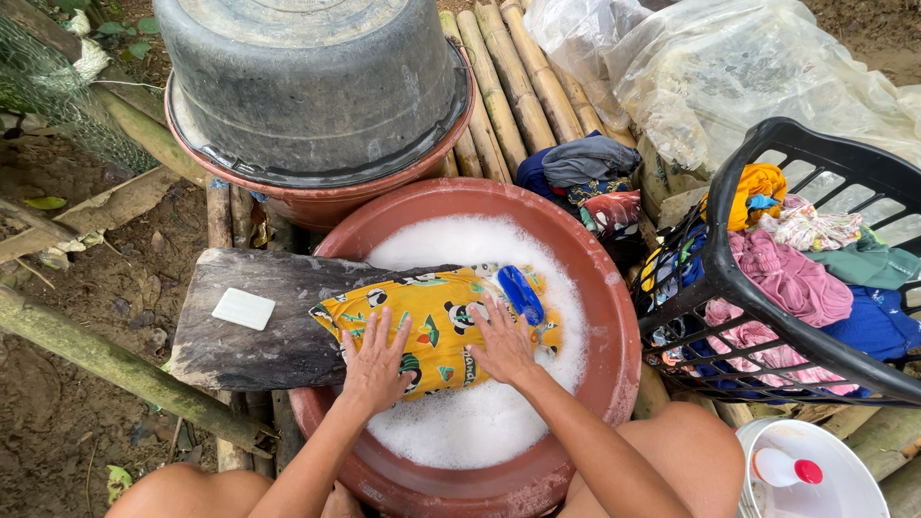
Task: The person washes a yellow shirt by hand using a blue brush and a bar of soap in a basin of soapy water, scrubbing it against a wooden board and wringing it out.
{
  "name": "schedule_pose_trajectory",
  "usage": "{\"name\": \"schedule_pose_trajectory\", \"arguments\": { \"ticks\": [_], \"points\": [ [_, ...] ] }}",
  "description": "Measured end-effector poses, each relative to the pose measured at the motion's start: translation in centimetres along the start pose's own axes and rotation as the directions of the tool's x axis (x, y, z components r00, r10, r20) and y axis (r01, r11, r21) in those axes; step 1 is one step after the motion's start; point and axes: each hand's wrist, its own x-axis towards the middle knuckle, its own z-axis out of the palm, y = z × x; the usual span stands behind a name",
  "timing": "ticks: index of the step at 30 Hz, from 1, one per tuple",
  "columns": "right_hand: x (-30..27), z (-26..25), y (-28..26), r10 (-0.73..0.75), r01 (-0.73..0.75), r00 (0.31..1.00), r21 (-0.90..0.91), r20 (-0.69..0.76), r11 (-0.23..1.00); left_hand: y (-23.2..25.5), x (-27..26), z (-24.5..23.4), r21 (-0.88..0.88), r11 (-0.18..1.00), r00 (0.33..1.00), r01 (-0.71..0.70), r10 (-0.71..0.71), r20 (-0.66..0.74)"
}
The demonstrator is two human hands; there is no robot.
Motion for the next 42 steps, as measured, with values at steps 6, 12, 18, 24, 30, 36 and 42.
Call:
{"name": "schedule_pose_trajectory", "arguments": {
  "ticks": [6, 12, 18, 24, 30, 36, 42],
  "points": [
    [3.8, 1.0, 4.7, 0.121, -0.110, 0.986, 0.097, -0.116, 0.989, -2.0, -0.2, -0.3, -0.129, 0.970, 0.967, 0.209, -0.224, -0.120],
    [7.0, 4.4, 8.8, 0.433, -0.352, 0.867, 0.310, -0.248, 0.883, -4.2, 0.4, 1.9, -0.227, 0.933, 0.924, 0.280, -0.326, -0.201],
    [8.4, 4.9, 9.8, 0.424, -0.287, 0.847, 0.396, -0.319, 0.872, -6.0, 1.7, 4.7, -0.187, 0.922, 0.914, 0.339, -0.370, -0.168],
    [7.8, 4.1, 8.5, 0.439, -0.283, 0.812, 0.399, -0.385, 0.872, -6.6, 1.7, 4.4, -0.268, 0.911, 0.910, 0.314, -0.369, -0.188],
    [7.8, 4.0, 8.8, 0.414, -0.259, 0.828, 0.398, -0.378, 0.880, -5.3, -0.1, 0.7, -0.394, 0.786, 0.832, 0.476, -0.548, -0.088],
    [9.4, 4.9, 10.0, 0.370, -0.285, 0.841, 0.258, -0.394, 0.923, -6.4, 1.7, 3.5, -0.339, 0.890, 0.871, 0.304, -0.404, -0.280],
    [7.9, 2.9, 8.3, 0.587, -0.384, 0.687, 0.472, -0.429, 0.794, -9.3, 3.8, 2.7, -0.486, 0.856, 0.948, 0.173, -0.280, -0.155]
  ]
}}
